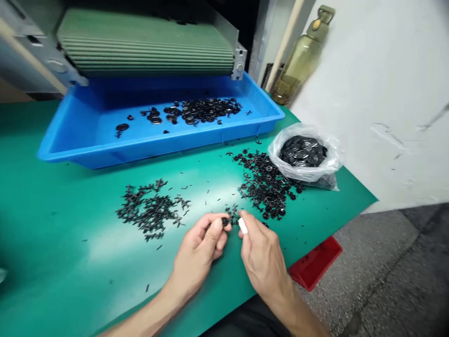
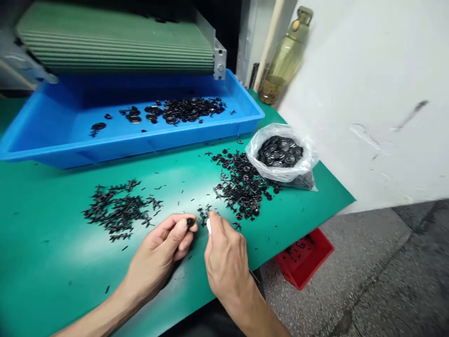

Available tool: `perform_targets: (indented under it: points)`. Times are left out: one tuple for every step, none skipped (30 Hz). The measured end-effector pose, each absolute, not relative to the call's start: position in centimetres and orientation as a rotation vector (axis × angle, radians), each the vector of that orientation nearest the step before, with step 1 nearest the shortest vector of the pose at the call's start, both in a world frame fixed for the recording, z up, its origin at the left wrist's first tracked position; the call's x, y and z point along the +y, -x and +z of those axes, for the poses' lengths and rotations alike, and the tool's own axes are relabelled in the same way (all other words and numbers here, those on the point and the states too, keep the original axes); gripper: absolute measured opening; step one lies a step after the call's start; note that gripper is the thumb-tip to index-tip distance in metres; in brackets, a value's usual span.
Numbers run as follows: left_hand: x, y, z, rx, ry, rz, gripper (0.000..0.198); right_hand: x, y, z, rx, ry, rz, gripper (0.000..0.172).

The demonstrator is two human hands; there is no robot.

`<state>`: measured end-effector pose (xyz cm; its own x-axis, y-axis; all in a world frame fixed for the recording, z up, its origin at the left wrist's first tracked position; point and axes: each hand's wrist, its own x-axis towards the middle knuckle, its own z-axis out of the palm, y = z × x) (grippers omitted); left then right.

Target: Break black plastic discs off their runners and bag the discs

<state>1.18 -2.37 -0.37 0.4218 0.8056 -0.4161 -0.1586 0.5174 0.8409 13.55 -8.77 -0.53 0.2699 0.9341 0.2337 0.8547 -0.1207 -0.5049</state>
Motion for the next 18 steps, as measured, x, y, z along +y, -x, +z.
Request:
perform_targets:
  points:
    - [-2.3, -1.1, -0.2, 0.948, -0.787, 0.698, 0.029, -9.0, -14.1, -0.5, -1.591, 2.006, 0.175, 0.039]
    - [-2.1, -1.1, -0.1, 0.939, -0.753, 0.692, 0.029, -9.3, -14.9, -0.4, -1.572, 2.02, 0.16, 0.038]
    - [-2.0, -1.1, 0.1, 0.922, -0.717, 0.679, 0.028, -9.7, -15.8, -0.4, -1.548, 2.044, 0.144, 0.036]
    - [-1.8, -1.1, 0.3, 0.904, -0.684, 0.661, 0.027, -10.0, -16.8, -0.4, -1.525, 2.078, 0.132, 0.034]
    - [-1.7, -1.2, 0.4, 0.888, -0.656, 0.644, 0.026, -10.3, -17.7, -0.5, -1.51, 2.112, 0.124, 0.032]
    - [-1.7, -1.2, 0.6, 0.876, -0.631, 0.63, 0.026, -10.5, -18.5, -0.6, -1.515, 2.138, 0.126, 0.031]
    - [-1.6, -1.3, 0.7, 0.868, -0.612, 0.619, 0.027, -10.7, -19.2, -0.7, -1.534, 2.151, 0.135, 0.031]
    - [-1.6, -1.3, 0.8, 0.861, -0.601, 0.606, 0.028, -10.7, -19.6, -0.7, -1.56, 2.155, 0.153, 0.031]
    - [-1.7, -1.3, 0.8, 0.849, -0.602, 0.594, 0.03, -10.6, -19.9, -0.8, -1.585, 2.152, 0.173, 0.03]
    - [-1.7, -1.3, 0.8, 0.834, -0.612, 0.581, 0.03, -10.5, -19.9, -0.8, -1.598, 2.149, 0.187, 0.029]
    - [-1.7, -1.3, 0.8, 0.817, -0.628, 0.563, 0.03, -10.4, -19.9, -0.8, -1.6, 2.148, 0.191, 0.028]
    - [-1.8, -1.3, 0.7, 0.798, -0.649, 0.536, 0.029, -10.4, -19.8, -0.7, -1.602, 2.144, 0.196, 0.026]
    - [-1.8, -1.3, 0.7, 0.779, -0.672, 0.502, 0.028, -10.3, -19.6, -0.6, -1.602, 2.14, 0.199, 0.026]
    - [-1.9, -1.3, 0.7, 0.764, -0.689, 0.466, 0.025, -10.4, -19.4, -0.5, -1.603, 2.132, 0.199, 0.025]
    - [-2.0, -1.3, 0.7, 0.755, -0.7, 0.433, 0.022, -10.4, -19.3, -0.3, -1.606, 2.12, 0.203, 0.026]
    - [-2.0, -1.3, 0.7, 0.752, -0.711, 0.411, 0.021, -10.5, -19.2, -0.1, -1.611, 2.103, 0.214, 0.026]
    - [-2.1, -1.4, 0.7, 0.756, -0.725, 0.4, 0.024, -10.5, -19.0, 0.1, -1.614, 2.081, 0.236, 0.027]
    - [-2.2, -1.5, 0.7, 0.769, -0.74, 0.397, 0.028, -10.6, -18.8, 0.3, -1.609, 2.049, 0.264, 0.027]
